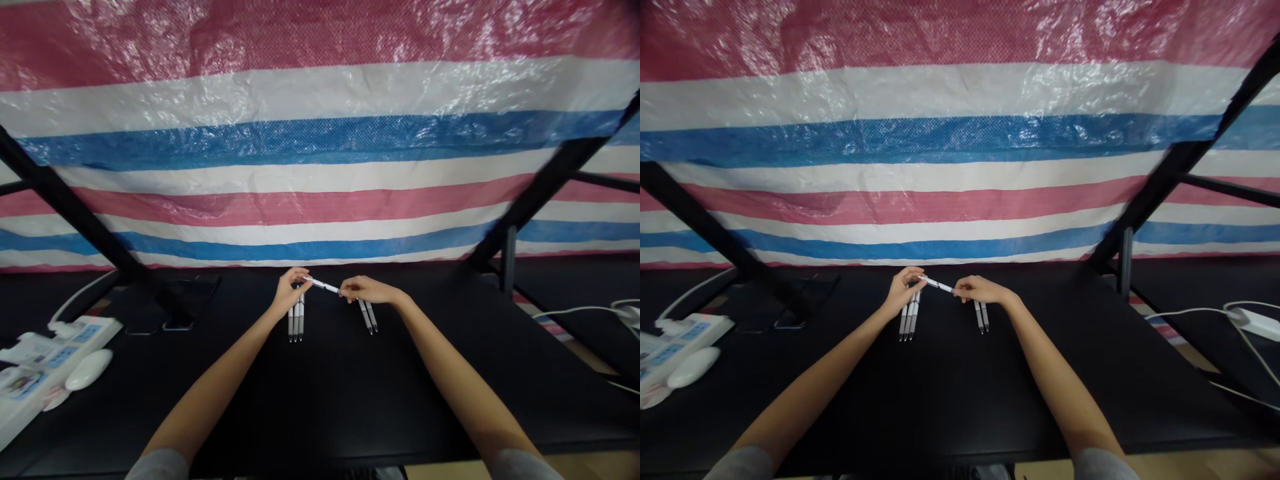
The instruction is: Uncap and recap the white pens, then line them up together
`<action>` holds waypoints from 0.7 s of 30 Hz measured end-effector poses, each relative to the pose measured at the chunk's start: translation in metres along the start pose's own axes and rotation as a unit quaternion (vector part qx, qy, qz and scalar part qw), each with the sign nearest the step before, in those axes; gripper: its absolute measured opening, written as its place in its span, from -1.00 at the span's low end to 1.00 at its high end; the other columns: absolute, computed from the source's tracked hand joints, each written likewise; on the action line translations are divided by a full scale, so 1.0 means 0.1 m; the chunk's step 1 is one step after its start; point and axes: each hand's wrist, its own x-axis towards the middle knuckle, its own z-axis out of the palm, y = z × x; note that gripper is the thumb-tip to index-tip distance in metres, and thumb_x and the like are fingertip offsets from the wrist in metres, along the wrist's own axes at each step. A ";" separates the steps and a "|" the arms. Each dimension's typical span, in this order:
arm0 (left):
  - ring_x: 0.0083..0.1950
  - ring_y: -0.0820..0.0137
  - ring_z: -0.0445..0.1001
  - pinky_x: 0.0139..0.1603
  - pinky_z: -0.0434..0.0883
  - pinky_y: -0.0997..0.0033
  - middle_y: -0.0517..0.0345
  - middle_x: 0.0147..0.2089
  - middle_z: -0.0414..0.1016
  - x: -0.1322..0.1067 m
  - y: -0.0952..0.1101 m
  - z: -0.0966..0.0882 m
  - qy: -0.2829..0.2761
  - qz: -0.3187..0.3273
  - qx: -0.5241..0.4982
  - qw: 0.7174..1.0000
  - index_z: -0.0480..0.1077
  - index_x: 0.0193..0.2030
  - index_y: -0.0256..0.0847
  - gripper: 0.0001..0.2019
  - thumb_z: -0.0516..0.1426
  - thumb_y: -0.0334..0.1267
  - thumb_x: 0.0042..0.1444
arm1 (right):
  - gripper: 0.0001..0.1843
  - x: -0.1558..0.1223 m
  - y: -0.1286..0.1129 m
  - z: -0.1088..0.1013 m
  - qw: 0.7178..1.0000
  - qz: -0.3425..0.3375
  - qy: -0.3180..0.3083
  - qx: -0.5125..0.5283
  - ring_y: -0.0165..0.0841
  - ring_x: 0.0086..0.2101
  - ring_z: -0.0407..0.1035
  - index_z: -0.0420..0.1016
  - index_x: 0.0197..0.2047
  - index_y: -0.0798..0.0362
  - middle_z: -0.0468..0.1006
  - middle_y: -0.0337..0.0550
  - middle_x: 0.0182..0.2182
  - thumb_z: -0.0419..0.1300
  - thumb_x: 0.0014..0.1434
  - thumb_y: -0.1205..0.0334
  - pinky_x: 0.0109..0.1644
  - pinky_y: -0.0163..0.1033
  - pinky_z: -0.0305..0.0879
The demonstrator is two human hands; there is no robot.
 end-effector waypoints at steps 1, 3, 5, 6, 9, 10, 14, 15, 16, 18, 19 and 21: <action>-0.29 0.40 0.50 -0.18 0.42 0.37 0.12 -0.32 0.51 0.00 0.02 0.00 0.010 -0.018 -0.039 0.999 0.37 -0.23 -0.25 -0.72 0.28 -0.26 -0.11 | -0.58 -0.01 -0.01 0.00 1.000 -0.007 -0.001 0.007 -0.43 -0.47 0.30 0.46 -0.30 0.13 0.48 -0.17 -0.49 0.06 0.15 -0.09 -0.39 -0.34 0.16; -0.30 0.41 0.51 -0.17 0.44 0.36 0.14 -0.31 0.51 0.01 0.04 0.00 0.027 -0.051 -0.115 0.992 0.37 -0.21 -0.24 -0.70 0.28 -0.24 -0.10 | -0.57 -0.01 -0.03 -0.01 0.999 -0.015 0.005 0.029 -0.42 -0.46 0.32 0.45 -0.31 0.13 0.48 -0.17 -0.47 0.07 0.14 -0.12 -0.38 -0.33 0.18; -0.33 0.43 0.52 -0.18 0.46 0.35 0.16 -0.31 0.50 0.01 0.04 -0.02 0.044 -0.077 -0.169 0.982 0.37 -0.18 -0.23 -0.68 0.28 -0.21 -0.09 | -0.56 -0.02 -0.01 -0.02 0.998 -0.015 0.024 0.061 -0.40 -0.43 0.34 0.43 -0.30 0.12 0.48 -0.16 -0.46 0.07 0.14 -0.13 -0.33 -0.30 0.22; -0.35 0.45 0.51 -0.18 0.46 0.35 0.16 -0.31 0.50 0.02 0.03 -0.03 0.051 -0.087 -0.186 0.977 0.37 -0.17 -0.23 -0.67 0.28 -0.21 -0.09 | -0.55 -0.01 0.01 -0.03 0.996 -0.015 0.040 0.079 -0.40 -0.42 0.35 0.43 -0.29 0.13 0.48 -0.16 -0.47 0.07 0.13 -0.14 -0.31 -0.29 0.24; -0.36 0.48 0.50 -0.21 0.46 0.40 0.11 -0.28 0.53 0.02 -0.01 -0.08 0.070 -0.109 -0.217 0.968 0.39 -0.14 -0.23 -0.65 0.29 -0.23 -0.10 | -0.52 0.00 0.12 -0.05 0.986 -0.011 0.106 0.127 -0.40 -0.43 0.33 0.42 -0.29 0.14 0.45 -0.17 -0.50 0.07 0.11 -0.18 -0.28 -0.26 0.26; -0.37 0.49 0.50 -0.22 0.46 0.42 0.09 -0.27 0.54 0.02 -0.03 -0.09 0.075 -0.113 -0.227 0.964 0.40 -0.14 -0.24 -0.65 0.29 -0.24 -0.10 | -0.51 0.01 0.17 -0.06 0.981 -0.010 0.127 0.144 -0.40 -0.43 0.32 0.42 -0.29 0.14 0.44 -0.18 -0.50 0.08 0.10 -0.19 -0.28 -0.26 0.26; -0.38 0.52 0.48 -0.28 0.44 0.49 0.04 -0.27 0.57 0.03 -0.05 -0.11 0.085 -0.126 -0.256 0.955 0.47 -0.15 -0.27 -0.66 0.30 -0.30 -0.13 | -0.46 0.05 0.40 -0.06 0.950 0.008 0.237 0.203 -0.42 -0.49 0.28 0.41 -0.32 0.12 0.40 -0.21 -0.54 0.09 0.03 -0.27 -0.32 -0.26 0.24; -0.38 0.52 0.48 -0.28 0.43 0.50 0.04 -0.27 0.57 0.03 -0.06 -0.10 0.085 -0.130 -0.261 0.953 0.48 -0.16 -0.28 -0.67 0.31 -0.31 -0.14 | -0.45 0.06 0.46 -0.05 0.940 0.011 0.267 0.212 -0.42 -0.50 0.27 0.40 -0.33 0.11 0.39 -0.21 -0.55 0.10 0.01 -0.28 -0.34 -0.26 0.23; -0.37 0.52 0.48 -0.28 0.43 0.50 0.04 -0.28 0.57 0.03 -0.06 -0.10 0.085 -0.134 -0.265 0.951 0.49 -0.18 -0.28 -0.67 0.32 -0.32 -0.16 | -0.45 0.06 0.52 -0.04 0.927 0.014 0.303 0.220 -0.43 -0.52 0.25 0.40 -0.35 0.10 0.37 -0.23 -0.57 0.10 0.00 -0.29 -0.35 -0.26 0.21; -0.36 0.49 0.49 -0.26 0.42 0.48 0.04 -0.31 0.57 0.04 -0.06 -0.09 0.087 -0.141 -0.268 0.949 0.51 -0.24 -0.30 -0.70 0.33 -0.33 -0.19 | -0.44 0.07 0.61 -0.01 0.900 0.025 0.370 0.228 -0.43 -0.54 0.22 0.38 -0.39 0.09 0.34 -0.25 -0.60 0.09 -0.02 -0.32 -0.38 -0.27 0.19; -0.35 0.48 0.49 -0.25 0.42 0.46 0.04 -0.32 0.57 0.04 -0.06 -0.09 0.088 -0.144 -0.267 0.949 0.51 -0.26 -0.30 -0.71 0.33 -0.34 -0.21 | -0.43 0.07 0.64 0.00 0.888 0.032 0.400 0.225 -0.43 -0.56 0.20 0.37 -0.42 0.08 0.32 -0.25 -0.62 0.08 -0.03 -0.33 -0.40 -0.27 0.18; -0.35 0.47 0.49 -0.24 0.42 0.44 0.04 -0.33 0.57 0.04 -0.07 -0.08 0.086 -0.147 -0.263 0.950 0.52 -0.30 -0.31 -0.74 0.33 -0.35 -0.22 | -0.43 0.07 0.69 0.02 0.871 0.037 0.439 0.216 -0.43 -0.57 0.19 0.36 -0.44 0.06 0.30 -0.25 -0.63 0.04 -0.02 -0.35 -0.41 -0.26 0.17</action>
